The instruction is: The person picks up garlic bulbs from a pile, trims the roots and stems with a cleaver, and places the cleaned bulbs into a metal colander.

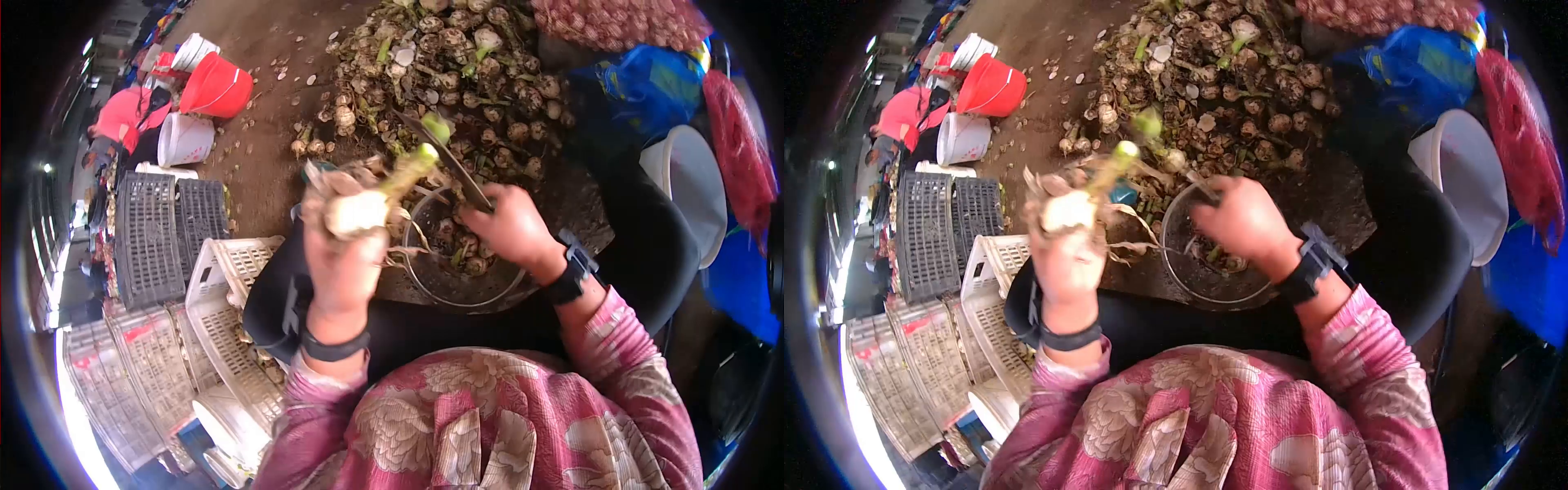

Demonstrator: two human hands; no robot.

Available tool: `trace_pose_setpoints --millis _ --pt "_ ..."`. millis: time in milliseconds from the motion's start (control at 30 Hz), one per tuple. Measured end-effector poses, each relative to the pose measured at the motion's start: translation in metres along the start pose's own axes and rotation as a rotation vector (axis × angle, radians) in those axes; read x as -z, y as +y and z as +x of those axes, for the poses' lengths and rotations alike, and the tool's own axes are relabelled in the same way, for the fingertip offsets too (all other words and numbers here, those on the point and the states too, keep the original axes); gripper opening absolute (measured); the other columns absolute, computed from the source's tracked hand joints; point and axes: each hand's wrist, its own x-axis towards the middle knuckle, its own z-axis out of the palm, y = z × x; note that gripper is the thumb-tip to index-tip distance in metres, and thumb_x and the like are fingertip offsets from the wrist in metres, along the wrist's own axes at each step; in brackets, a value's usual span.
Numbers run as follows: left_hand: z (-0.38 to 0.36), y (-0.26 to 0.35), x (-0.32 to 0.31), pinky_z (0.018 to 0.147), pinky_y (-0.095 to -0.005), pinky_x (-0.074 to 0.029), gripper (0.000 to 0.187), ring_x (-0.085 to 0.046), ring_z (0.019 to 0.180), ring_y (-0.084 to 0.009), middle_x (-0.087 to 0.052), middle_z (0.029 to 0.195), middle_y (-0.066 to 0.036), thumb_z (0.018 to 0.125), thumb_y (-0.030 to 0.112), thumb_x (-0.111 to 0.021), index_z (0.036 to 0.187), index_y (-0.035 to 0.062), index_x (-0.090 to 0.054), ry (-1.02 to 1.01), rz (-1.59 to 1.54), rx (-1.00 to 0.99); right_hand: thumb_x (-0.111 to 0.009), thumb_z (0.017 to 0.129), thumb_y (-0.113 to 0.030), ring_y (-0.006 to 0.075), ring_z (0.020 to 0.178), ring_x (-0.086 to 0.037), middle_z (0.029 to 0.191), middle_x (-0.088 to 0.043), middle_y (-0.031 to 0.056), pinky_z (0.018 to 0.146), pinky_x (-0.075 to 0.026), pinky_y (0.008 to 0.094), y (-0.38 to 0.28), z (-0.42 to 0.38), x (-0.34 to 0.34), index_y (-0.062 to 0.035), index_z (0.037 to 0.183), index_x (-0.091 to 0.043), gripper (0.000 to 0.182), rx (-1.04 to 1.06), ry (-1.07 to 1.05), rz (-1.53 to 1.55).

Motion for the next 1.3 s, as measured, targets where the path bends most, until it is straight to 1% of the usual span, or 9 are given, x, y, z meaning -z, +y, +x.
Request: trace_pose_setpoints --millis 67,133,200,233,400,533,700,800,1300 --pt "0.011 0.015 0.015 0.085 -0.0362 -0.047 0.047 -0.051 0.103 -0.0251 -0.051 0.11 -0.011 0.069 -0.007 -0.046 0.114 0.0041 -0.043 -0.294 -0.275 -0.051 -0.056 0.071 -0.021 0.0321 0.068 -0.06 0.069 -0.058 0.023 0.062 -0.047 0.0384 0.059 -0.003 -0.014 0.0035 0.083 -0.06 0.028 -0.026 0.113 -0.112" --pt "0.015 0.0 0.027 0.074 -0.0283 -0.046 0.029 -0.056 0.088 -0.0169 -0.057 0.096 -0.007 0.074 0.003 -0.053 0.103 0.002 -0.053 -0.38 -0.127 0.139 -0.057 0.069 -0.014 0.0185 0.057 -0.053 0.062 -0.056 0.0125 0.055 -0.044 0.0319 0.024 -0.02 -0.009 0.0021 0.082 -0.059 0.021 0.023 0.315 -0.005" --pt "0.019 0.031 -0.003 0.059 -0.0274 -0.043 0.027 -0.055 0.067 -0.0109 -0.059 0.073 -0.006 0.072 0.023 -0.064 0.087 0.0016 -0.058 -0.314 0.903 0.589 -0.055 0.078 -0.008 0.0101 0.061 -0.048 0.071 -0.058 0.0028 0.054 -0.04 0.0248 0.002 -0.022 0.008 0.0018 0.084 -0.059 0.012 0.1 0.28 0.194" --pt "0.015 -0.047 0.012 0.054 -0.0311 -0.042 0.023 -0.054 0.06 -0.0141 -0.057 0.064 -0.009 0.069 0.024 -0.064 0.074 0.0026 -0.059 -0.143 0.506 0.074 -0.054 0.081 -0.006 0.0081 0.065 -0.047 0.074 -0.057 -0.0001 0.057 -0.04 0.0227 0.002 -0.015 0.012 0.0019 0.086 -0.059 0.011 0.153 0.318 0.243" --pt "0.019 -0.149 0.026 0.06 -0.0403 -0.044 0.026 -0.056 0.065 -0.0313 -0.056 0.067 -0.016 0.059 0.021 -0.062 0.075 0.0014 -0.056 -0.379 0.973 0.269 -0.056 0.081 -0.016 0.0134 0.074 -0.051 0.088 -0.06 0.0068 0.067 -0.043 0.0267 0.036 0.005 0.029 0.0072 0.099 -0.057 0.029 -0.036 0.371 0.3" --pt "0.027 -0.176 0.03 0.066 -0.0484 -0.041 0.025 -0.055 0.07 -0.0343 -0.055 0.068 -0.017 0.058 0.019 -0.061 0.075 0.0006 -0.058 0.079 1.373 -0.233 -0.056 0.08 -0.015 0.0147 0.078 -0.051 0.093 -0.058 0.008 0.071 -0.042 0.027 0.042 0.008 0.013 0.0096 0.103 -0.055 0.034 0.028 0.325 0.182" --pt "0.073 -0.167 0.051 0.057 -0.0428 -0.043 0.016 -0.056 0.064 -0.0359 -0.055 0.062 -0.019 0.055 0.016 -0.056 0.063 0.0014 -0.059 -0.011 1.169 0.211 -0.056 0.08 -0.012 0.01 0.069 -0.047 0.081 -0.056 0.003 0.062 -0.04 0.0234 0.015 -0.002 -0.001 0.0058 0.093 -0.056 0.022 0.015 0.329 0.395" --pt "0.105 -0.183 0.091 0.056 -0.0414 -0.045 0.02 -0.058 0.065 -0.0324 -0.059 0.069 -0.016 0.062 0.023 -0.057 0.07 0.0058 -0.064 -0.038 1.09 0.253 -0.057 0.079 -0.009 0.0048 0.053 -0.041 0.064 -0.048 -0.0045 0.047 -0.032 0.0207 0.024 0.0 0.003 -0.0023 0.078 -0.055 0.007 0.003 0.338 0.309" --pt "0.149 -0.197 0.081 0.078 -0.0396 -0.045 0.061 -0.057 0.093 -0.0328 -0.058 0.101 -0.02 0.067 0.04 -0.063 0.117 0.0072 -0.047 0.021 1.316 0.496 -0.057 0.079 -0.009 0.003 0.054 -0.04 0.062 -0.047 -0.0058 0.049 -0.034 0.0193 0.018 0.009 0.004 -0.004 0.074 -0.053 0.008 -0.248 0.215 0.623"
